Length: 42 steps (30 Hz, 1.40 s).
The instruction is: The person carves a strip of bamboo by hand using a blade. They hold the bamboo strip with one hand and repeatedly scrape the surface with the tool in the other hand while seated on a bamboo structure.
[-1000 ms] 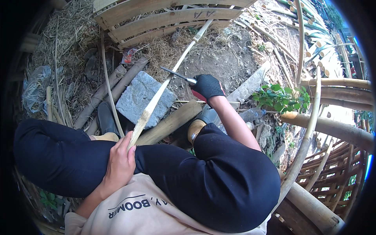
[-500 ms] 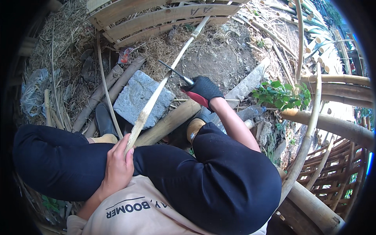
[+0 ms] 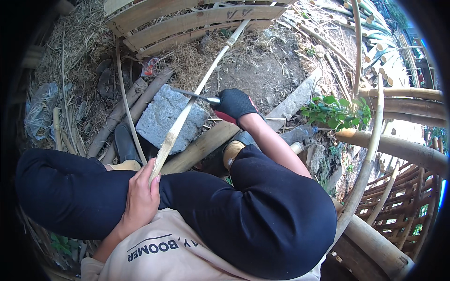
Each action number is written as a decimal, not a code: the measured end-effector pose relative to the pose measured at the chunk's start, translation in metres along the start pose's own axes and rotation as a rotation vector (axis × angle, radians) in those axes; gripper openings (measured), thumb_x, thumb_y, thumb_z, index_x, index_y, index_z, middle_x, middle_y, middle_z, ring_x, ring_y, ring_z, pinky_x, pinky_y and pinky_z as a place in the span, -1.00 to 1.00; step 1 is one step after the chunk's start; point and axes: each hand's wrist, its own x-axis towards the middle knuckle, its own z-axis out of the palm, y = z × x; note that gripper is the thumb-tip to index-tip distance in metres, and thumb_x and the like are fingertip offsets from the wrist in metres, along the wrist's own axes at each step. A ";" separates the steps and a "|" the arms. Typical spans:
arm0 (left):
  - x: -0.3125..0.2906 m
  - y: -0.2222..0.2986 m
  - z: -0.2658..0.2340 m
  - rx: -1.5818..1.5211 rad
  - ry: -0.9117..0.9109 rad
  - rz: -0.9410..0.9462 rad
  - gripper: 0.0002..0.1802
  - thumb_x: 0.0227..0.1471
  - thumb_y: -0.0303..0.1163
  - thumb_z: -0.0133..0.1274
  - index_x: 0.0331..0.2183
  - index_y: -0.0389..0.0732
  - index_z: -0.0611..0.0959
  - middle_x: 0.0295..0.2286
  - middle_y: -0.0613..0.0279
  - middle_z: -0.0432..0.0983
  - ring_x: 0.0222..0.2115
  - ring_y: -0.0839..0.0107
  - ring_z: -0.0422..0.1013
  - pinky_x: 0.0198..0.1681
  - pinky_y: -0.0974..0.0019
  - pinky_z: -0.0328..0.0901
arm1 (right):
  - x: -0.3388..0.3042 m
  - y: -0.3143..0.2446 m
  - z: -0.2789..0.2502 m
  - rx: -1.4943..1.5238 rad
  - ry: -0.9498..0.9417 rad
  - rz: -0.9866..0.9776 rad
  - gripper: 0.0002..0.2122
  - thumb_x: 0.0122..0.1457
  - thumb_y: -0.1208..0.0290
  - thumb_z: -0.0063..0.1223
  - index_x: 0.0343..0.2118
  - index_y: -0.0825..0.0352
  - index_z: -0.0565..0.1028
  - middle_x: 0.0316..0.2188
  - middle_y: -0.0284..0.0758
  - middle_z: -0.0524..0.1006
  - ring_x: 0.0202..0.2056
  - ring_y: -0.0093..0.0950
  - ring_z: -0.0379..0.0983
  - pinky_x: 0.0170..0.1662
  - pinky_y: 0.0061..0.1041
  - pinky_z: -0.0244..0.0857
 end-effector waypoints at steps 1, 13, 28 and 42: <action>0.000 0.002 -0.001 0.002 -0.016 -0.003 -0.58 0.14 -0.63 -0.05 0.06 -0.52 0.44 -0.20 -0.38 0.51 -0.20 -0.32 0.47 -0.13 -0.08 0.38 | 0.007 0.010 -0.007 0.007 0.055 0.053 -0.70 0.12 0.11 0.15 -0.29 0.24 0.69 -0.34 -0.05 0.65 -0.25 -0.05 0.61 -0.10 -0.18 0.48; 0.000 0.004 -0.001 -0.034 -0.007 -0.055 -0.57 0.12 -0.66 -0.03 0.04 -0.55 0.48 -0.22 -0.30 0.59 -0.20 -0.15 0.56 -0.07 0.06 0.42 | -0.015 0.008 -0.021 0.078 0.014 0.148 -0.67 0.13 0.06 0.16 -0.23 0.22 0.68 -0.29 -0.04 0.65 -0.21 -0.03 0.60 -0.07 -0.17 0.45; -0.002 -0.003 -0.002 -0.036 -0.027 -0.036 -0.57 0.13 -0.65 -0.04 0.05 -0.56 0.46 -0.17 -0.40 0.52 -0.17 -0.31 0.49 -0.09 -0.03 0.41 | 0.057 0.091 -0.040 -0.088 0.178 0.204 -0.63 0.10 0.05 0.22 -0.28 0.32 0.68 -0.36 0.04 0.63 -0.29 -0.02 0.61 -0.15 -0.18 0.46; 0.000 0.002 -0.003 -0.047 -0.027 -0.055 -0.59 0.13 -0.66 -0.04 0.04 -0.55 0.46 -0.18 -0.40 0.52 -0.19 -0.30 0.49 -0.11 -0.04 0.41 | 0.049 0.022 -0.020 -0.050 0.078 0.111 -0.68 0.09 0.08 0.20 -0.26 0.23 0.69 -0.27 -0.04 0.65 -0.21 -0.08 0.62 -0.06 -0.18 0.48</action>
